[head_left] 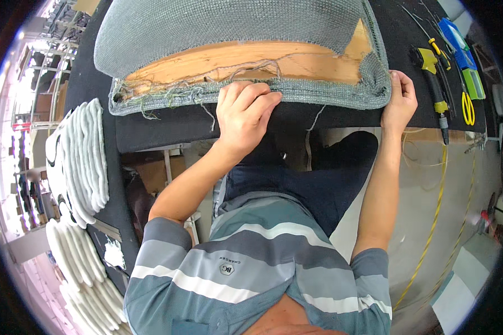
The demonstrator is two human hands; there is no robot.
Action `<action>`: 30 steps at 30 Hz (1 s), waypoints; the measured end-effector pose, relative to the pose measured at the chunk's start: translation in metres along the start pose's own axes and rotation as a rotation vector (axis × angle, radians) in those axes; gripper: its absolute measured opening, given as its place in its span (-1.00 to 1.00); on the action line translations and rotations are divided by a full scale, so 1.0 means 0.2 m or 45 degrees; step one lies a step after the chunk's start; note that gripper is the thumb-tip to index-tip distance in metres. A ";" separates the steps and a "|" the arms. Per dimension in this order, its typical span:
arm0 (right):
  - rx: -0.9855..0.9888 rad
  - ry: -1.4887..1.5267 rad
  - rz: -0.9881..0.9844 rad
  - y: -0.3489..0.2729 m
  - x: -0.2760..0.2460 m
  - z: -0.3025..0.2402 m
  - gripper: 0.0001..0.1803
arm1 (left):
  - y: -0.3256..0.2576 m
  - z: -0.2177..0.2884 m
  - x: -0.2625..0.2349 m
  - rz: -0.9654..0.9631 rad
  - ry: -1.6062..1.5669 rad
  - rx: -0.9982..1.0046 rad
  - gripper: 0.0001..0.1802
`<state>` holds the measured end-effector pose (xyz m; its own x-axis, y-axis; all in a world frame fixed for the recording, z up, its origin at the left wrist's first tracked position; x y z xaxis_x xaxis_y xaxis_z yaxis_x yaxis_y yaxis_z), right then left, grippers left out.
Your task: Upholstering the back or seat component of a chair by securing fabric to a frame.
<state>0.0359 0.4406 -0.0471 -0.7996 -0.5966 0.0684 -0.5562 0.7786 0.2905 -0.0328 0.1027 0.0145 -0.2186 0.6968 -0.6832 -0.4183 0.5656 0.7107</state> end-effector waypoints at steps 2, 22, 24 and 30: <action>0.003 -0.042 0.011 0.00 0.00 0.00 -0.79 | 0.01 0.01 0.00 -0.023 -0.001 0.008 -0.72; -0.008 -0.062 -0.031 0.05 -0.07 0.05 -0.79 | -0.21 0.02 -0.16 -0.007 0.183 -0.272 -0.52; 0.007 -0.064 -0.050 0.05 -0.07 0.06 -0.77 | -0.26 -0.04 -0.22 -0.027 0.255 -0.339 -0.53; -0.014 -0.088 -0.010 0.04 -0.06 0.05 -0.79 | -0.32 -0.22 -0.38 0.109 0.346 -0.447 -0.63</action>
<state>0.0386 0.4552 -0.0543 -0.8090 -0.5878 0.0000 -0.5605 0.7713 0.3016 -0.0291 -0.0055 0.0133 -0.4693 0.5668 -0.6771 -0.6523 0.2943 0.6985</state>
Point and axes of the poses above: each hand's wrist, its own y-axis towards the middle knuckle, its own x-axis out of the palm, z = x × y, the point moved 1 cm from there along y, towards the middle knuckle, and after that the axes turned 2 degrees about -z, right-handed, at the moved point
